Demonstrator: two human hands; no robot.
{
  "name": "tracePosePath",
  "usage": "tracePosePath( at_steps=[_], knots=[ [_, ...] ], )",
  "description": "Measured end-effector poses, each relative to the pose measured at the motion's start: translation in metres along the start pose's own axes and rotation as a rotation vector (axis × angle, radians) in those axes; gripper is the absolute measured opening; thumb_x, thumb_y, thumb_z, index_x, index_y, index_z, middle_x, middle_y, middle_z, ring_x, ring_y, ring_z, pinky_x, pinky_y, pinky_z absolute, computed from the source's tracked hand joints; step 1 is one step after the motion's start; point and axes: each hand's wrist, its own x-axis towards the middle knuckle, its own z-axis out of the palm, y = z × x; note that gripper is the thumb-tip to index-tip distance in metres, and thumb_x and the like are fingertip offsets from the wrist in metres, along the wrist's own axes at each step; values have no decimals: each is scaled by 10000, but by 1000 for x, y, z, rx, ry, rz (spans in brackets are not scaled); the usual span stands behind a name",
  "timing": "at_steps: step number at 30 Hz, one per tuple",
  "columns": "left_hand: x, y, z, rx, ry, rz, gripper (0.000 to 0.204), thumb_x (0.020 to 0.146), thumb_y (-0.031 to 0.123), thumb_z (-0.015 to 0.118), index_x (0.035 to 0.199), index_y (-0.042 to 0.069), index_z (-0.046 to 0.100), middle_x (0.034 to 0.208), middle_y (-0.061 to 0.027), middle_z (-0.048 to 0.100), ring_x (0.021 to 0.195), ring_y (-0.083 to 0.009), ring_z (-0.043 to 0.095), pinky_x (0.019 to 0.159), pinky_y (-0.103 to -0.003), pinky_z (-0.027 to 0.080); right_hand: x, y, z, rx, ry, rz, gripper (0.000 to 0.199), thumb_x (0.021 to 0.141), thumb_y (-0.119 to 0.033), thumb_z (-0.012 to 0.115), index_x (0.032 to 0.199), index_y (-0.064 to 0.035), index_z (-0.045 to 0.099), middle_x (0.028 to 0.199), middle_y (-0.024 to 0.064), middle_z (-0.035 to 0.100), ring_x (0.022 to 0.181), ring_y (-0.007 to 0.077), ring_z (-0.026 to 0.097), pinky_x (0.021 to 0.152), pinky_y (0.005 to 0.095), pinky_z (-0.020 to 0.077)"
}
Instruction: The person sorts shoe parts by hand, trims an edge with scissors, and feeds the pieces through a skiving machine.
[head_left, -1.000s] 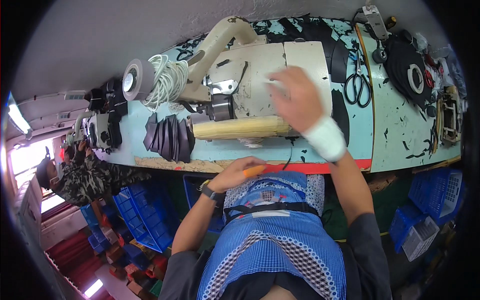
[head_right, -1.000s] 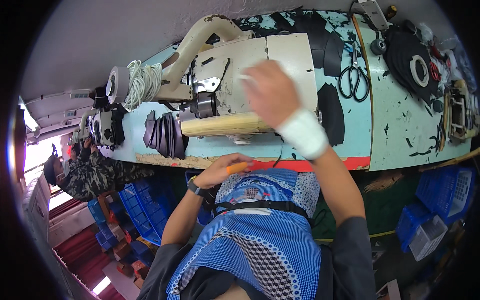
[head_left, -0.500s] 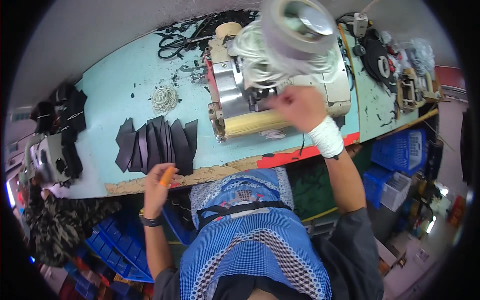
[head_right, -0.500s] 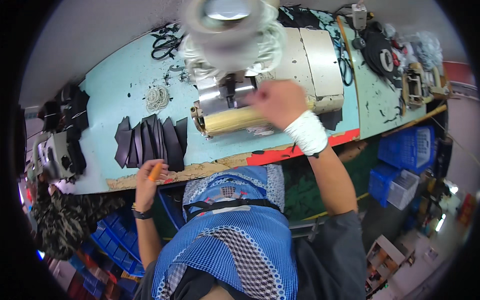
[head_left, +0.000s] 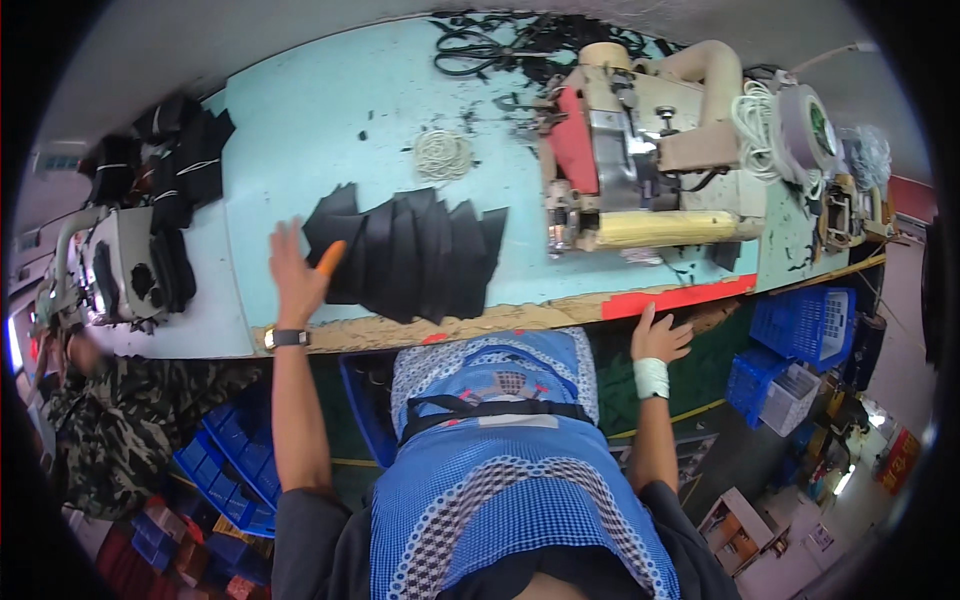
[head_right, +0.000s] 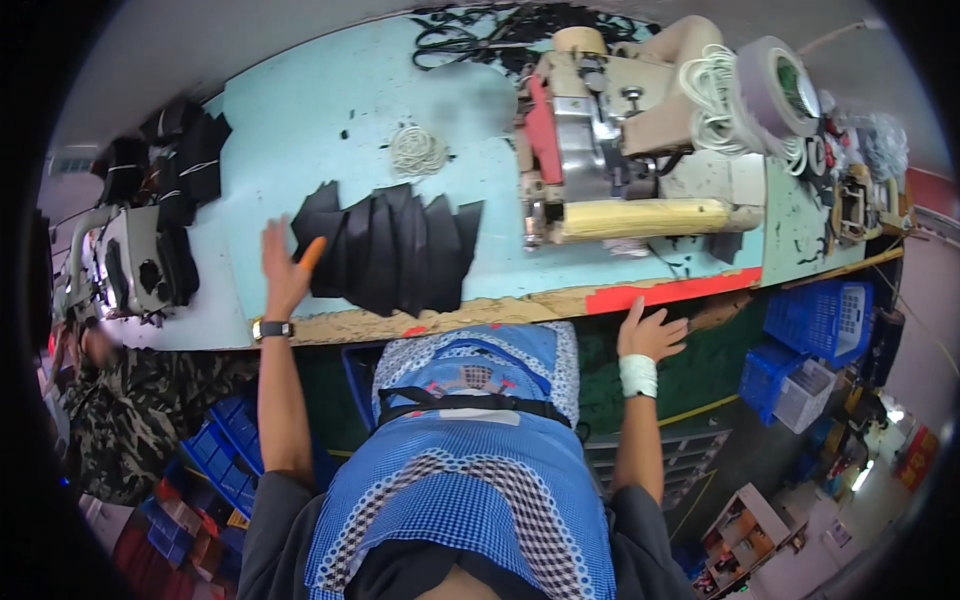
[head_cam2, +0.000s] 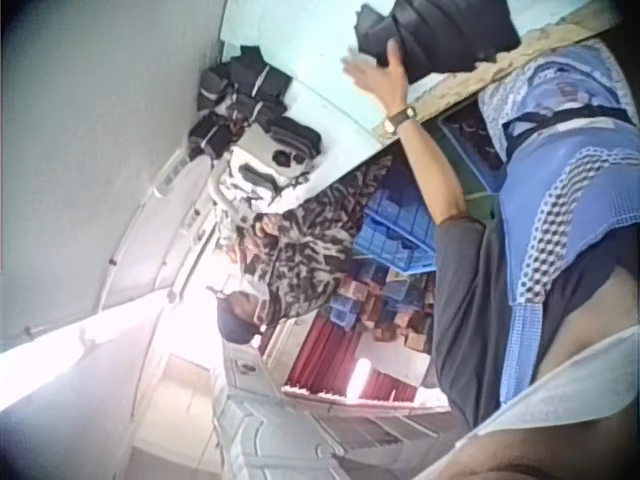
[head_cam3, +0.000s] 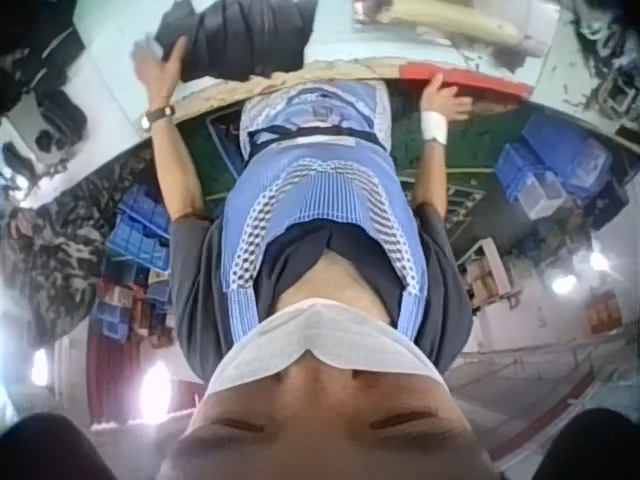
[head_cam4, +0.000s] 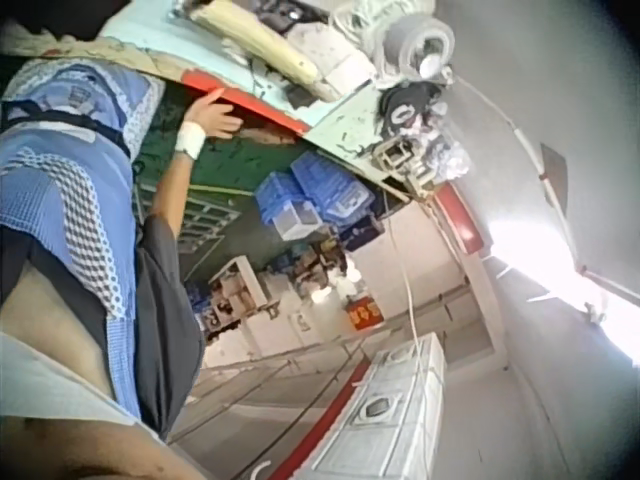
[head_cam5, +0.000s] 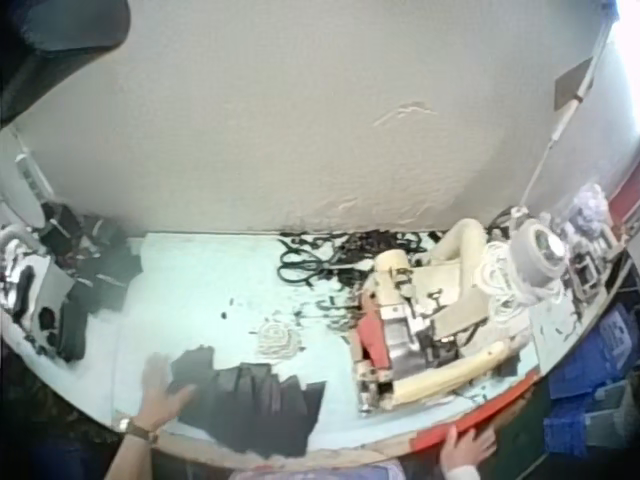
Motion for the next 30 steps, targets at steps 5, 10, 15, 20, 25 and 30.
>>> tracePosePath(
  at_steps=[5,10,15,20,25,30],
  knots=[
    [-22,59,12,-113,-137,-47,795,861,437,659,1471,57,320,1486,-314,244,1362,-459,273,1097,-537,224,13,-114,-145,1546,-1105,-154,682,786,-375,757,1253,66,528,1105,226,641,1040,282,633,873,368,507],
    [-35,121,7,-947,-335,-437,596,854,108,694,1369,-44,434,1216,-171,528,1023,-216,568,829,-312,485,17,-252,-165,1613,-1262,-28,864,658,-431,832,1190,163,501,1107,244,636,1007,273,638,865,355,505],
    [-44,110,15,-1007,-595,-493,451,842,89,684,1231,-53,506,1106,-136,535,898,-193,579,755,-288,486,36,-246,-197,1409,-1461,-297,478,655,-345,832,863,64,699,788,131,703,740,192,671,727,321,526],
    [-70,126,11,-824,-330,-218,378,867,64,636,1195,-59,493,1121,-134,546,1043,-215,544,899,-337,455,10,-239,-214,1304,-767,-561,645,600,-407,833,1006,60,651,974,252,665,900,367,665,820,387,532],
    [-42,118,2,-1562,-740,-707,341,908,109,603,1190,-66,525,1117,-120,604,1033,-212,600,902,-347,488,27,-245,-196,1431,-1422,-249,612,690,-365,832,1032,103,634,1007,157,681,895,238,669,804,322,526],
    [-43,137,-10,-1658,-697,-473,399,937,165,603,1264,-43,508,1183,-105,611,1042,-163,607,887,-295,495,35,-220,-224,1761,-1845,-104,712,839,-481,683,1243,86,533,1133,157,634,1027,203,616,916,325,477]
  ],
)
